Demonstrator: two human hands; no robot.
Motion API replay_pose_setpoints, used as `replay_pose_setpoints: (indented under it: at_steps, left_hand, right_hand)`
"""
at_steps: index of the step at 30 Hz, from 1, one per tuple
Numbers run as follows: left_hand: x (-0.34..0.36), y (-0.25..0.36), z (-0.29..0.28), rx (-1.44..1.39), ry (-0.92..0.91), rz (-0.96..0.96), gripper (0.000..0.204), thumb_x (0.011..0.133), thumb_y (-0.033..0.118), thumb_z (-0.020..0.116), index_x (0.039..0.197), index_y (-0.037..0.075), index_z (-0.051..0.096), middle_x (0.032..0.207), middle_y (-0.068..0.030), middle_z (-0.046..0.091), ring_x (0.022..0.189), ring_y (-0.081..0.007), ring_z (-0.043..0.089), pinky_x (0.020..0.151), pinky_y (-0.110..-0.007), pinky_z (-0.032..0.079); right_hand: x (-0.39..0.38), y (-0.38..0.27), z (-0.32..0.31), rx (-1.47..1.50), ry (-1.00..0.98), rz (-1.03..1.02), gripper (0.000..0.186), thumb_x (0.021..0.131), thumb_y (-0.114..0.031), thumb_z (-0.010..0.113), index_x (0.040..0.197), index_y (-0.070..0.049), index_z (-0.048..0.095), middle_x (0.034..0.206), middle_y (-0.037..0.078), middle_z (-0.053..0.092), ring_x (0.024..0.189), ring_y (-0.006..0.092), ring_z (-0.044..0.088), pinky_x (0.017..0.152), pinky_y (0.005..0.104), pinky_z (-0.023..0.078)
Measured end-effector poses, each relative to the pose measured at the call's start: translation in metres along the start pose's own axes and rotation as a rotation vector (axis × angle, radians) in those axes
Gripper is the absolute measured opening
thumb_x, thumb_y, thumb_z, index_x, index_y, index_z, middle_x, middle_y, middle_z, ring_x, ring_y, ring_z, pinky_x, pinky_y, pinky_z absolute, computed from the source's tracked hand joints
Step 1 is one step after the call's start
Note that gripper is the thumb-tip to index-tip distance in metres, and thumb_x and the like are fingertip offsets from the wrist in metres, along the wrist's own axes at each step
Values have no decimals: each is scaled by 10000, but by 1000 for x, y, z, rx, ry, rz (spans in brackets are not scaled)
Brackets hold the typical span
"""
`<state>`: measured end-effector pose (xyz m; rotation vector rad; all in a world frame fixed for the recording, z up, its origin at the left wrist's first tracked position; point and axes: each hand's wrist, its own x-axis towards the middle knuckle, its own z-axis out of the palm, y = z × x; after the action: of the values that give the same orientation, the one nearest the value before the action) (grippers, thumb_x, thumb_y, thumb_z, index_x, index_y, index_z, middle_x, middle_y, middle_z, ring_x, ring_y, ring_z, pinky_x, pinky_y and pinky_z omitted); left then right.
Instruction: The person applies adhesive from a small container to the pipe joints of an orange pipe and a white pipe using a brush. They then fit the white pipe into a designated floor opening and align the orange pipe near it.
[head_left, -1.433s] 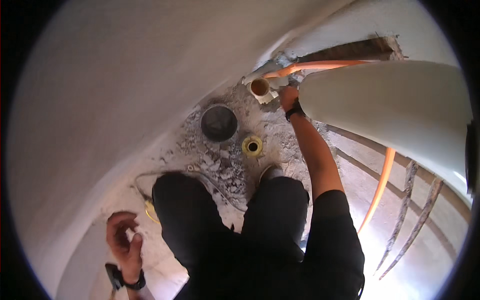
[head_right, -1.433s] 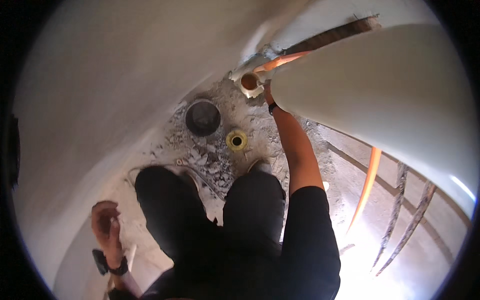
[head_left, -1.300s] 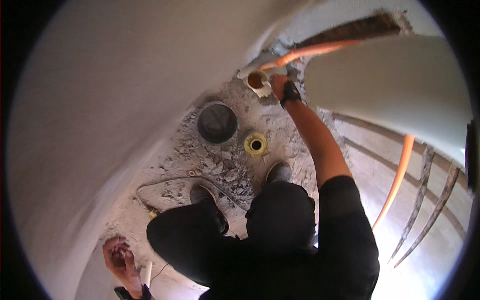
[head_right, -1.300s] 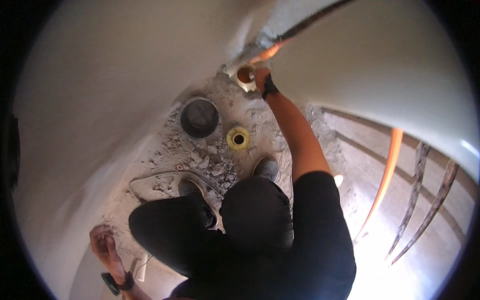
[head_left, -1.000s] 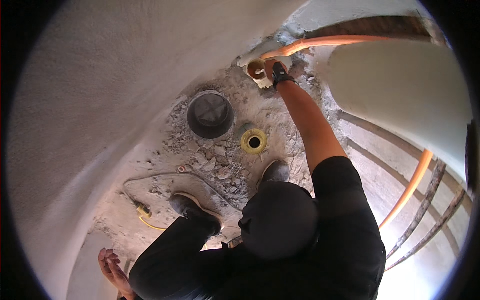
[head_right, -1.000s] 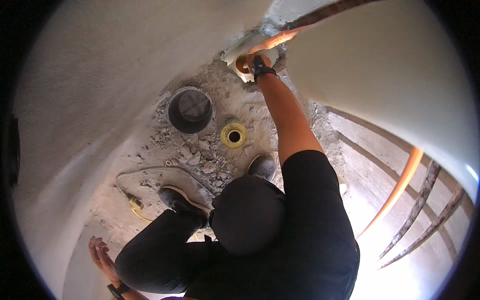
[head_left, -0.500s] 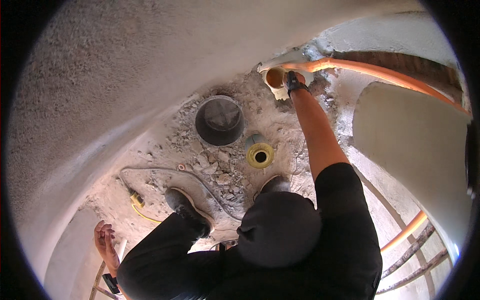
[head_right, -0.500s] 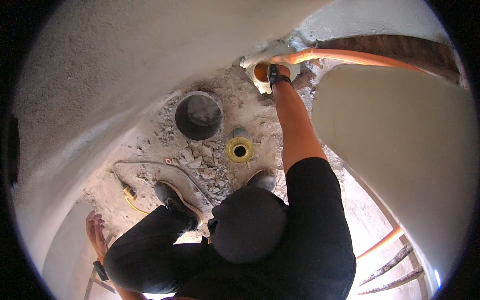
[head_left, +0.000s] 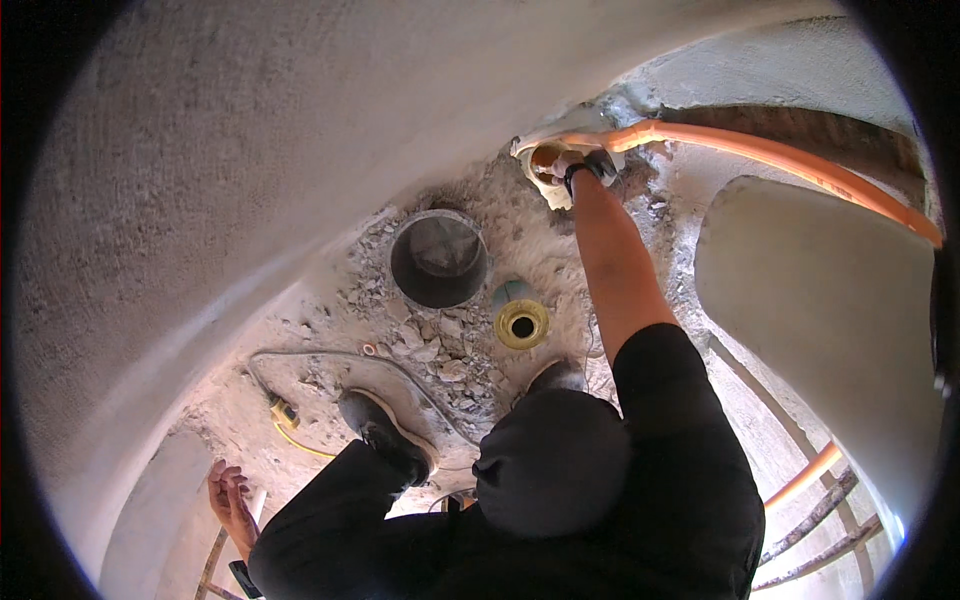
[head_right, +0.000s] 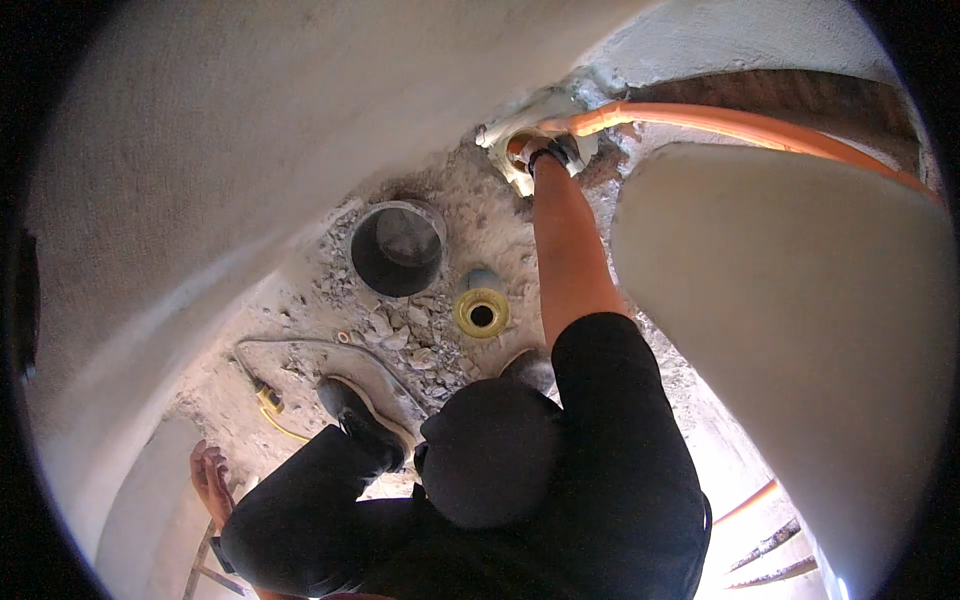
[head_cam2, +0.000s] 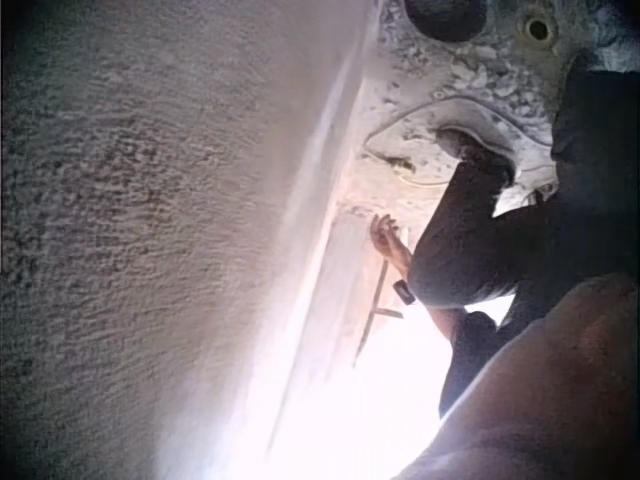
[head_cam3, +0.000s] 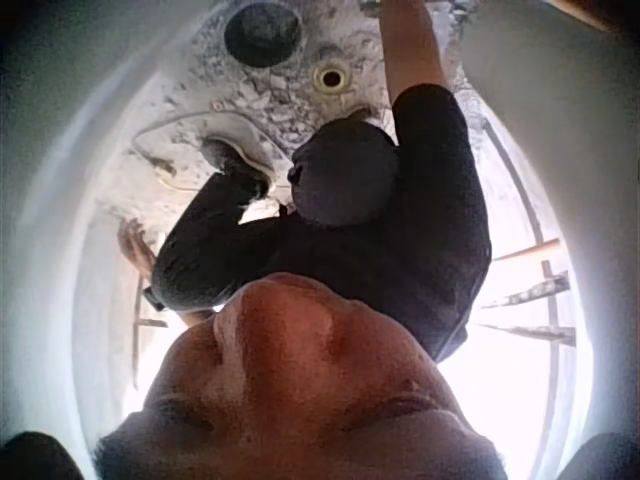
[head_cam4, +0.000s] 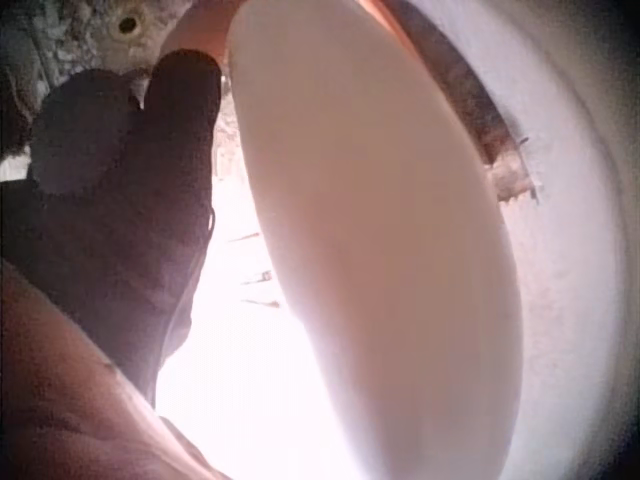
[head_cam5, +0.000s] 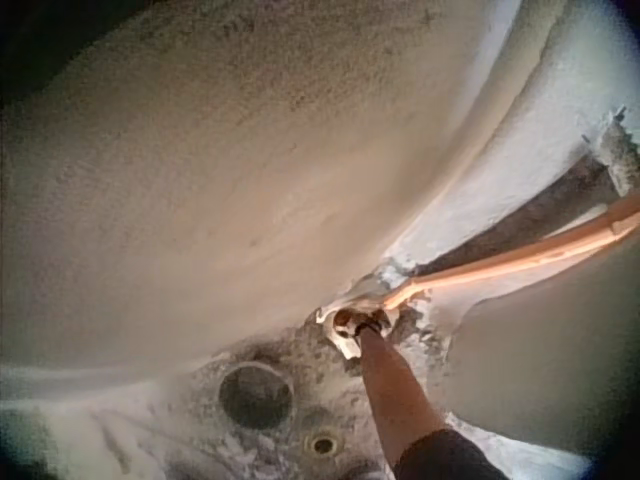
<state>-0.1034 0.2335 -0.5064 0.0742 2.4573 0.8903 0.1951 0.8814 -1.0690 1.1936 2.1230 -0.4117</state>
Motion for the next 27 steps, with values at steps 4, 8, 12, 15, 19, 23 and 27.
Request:
replay_pose_setpoints:
  at_steps: [4,8,12,15,19,23,27]
  left_hand:
    - [-4,-3,-3,-18,-29,-1,455,972,298,646,1322,29,535,1068,-32,618,895,-108,547,777,-249,413]
    - [8,-8,10,-71,-56,28,446,971,287,643,1323,36,534,1078,-34,613,906,-111,548,788,-261,417]
    - [-9,-5,-3,-7,-5,-14,429,971,273,641,1316,39,537,1070,-30,614,907,-110,547,792,-260,418]
    - [-4,-2,4,-15,-47,15,421,973,275,639,1309,40,539,1064,-27,615,907,-105,547,790,-258,421]
    - [19,-9,18,-60,-71,15,416,972,272,641,1304,41,543,1055,-23,619,900,-100,548,779,-253,427]
    - [-5,-10,-4,-47,-4,-11,429,965,274,649,1309,41,541,1051,-23,624,895,-101,553,778,-254,430]
    - [16,-25,-1,-33,-114,10,465,966,314,656,1350,85,529,1063,-3,601,927,-86,549,801,-227,411]
  right_hand:
    - [20,-1,20,-176,1,-21,373,940,-383,536,1194,-176,713,1158,47,724,1046,288,691,851,468,527]
    - [24,23,21,-204,41,-112,345,933,-372,534,1155,-195,729,1139,46,730,1016,304,696,832,467,534]
    - [0,-17,4,-188,-20,-334,355,928,-370,520,1143,-178,726,1155,81,718,1012,319,695,855,451,542]
    - [-1,-6,3,-156,-54,-305,449,939,-421,500,1209,-121,697,1248,139,675,1124,285,667,969,416,517]
    - [-9,36,7,47,160,-85,316,901,-337,556,1103,-168,731,1067,138,730,981,300,710,876,459,553]
    - [-55,-15,-52,86,104,-33,369,927,-338,522,1113,-79,706,1079,194,714,1002,339,700,898,451,547]
    - [-57,5,-45,376,223,163,386,941,-304,531,1155,-24,688,1087,244,697,1041,360,684,895,419,557]
